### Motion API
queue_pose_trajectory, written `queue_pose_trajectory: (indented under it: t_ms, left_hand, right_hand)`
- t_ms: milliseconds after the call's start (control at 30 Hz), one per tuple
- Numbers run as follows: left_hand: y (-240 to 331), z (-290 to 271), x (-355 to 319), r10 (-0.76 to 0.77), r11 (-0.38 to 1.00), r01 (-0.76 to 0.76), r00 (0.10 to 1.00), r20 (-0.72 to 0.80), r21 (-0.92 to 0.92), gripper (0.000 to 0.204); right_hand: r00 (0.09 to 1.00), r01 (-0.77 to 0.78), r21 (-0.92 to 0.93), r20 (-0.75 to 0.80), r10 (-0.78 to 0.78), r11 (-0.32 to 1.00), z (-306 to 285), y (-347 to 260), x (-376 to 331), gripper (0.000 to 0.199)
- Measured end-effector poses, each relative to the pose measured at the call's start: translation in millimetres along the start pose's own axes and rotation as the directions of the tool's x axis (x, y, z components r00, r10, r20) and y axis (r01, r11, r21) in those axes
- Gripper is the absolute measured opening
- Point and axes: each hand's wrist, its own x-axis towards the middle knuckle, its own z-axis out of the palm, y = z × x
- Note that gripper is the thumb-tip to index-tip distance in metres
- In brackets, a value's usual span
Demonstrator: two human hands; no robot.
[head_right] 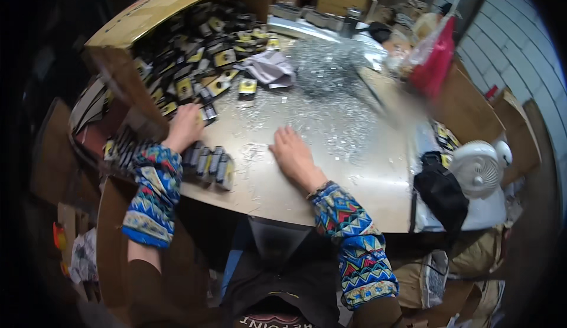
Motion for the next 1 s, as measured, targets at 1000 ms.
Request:
queue_pose_trajectory:
  t_ms: [1000]
  left_hand:
    - [142.6, -29.9, -275.0, -0.380, -0.450, 0.642, 0.491, 0.784, -0.620, 0.027]
  right_hand:
    - [0.988, -0.146, 0.256, -0.012, 0.154, 0.956, -30.6, 9.7, -67.5, 0.057]
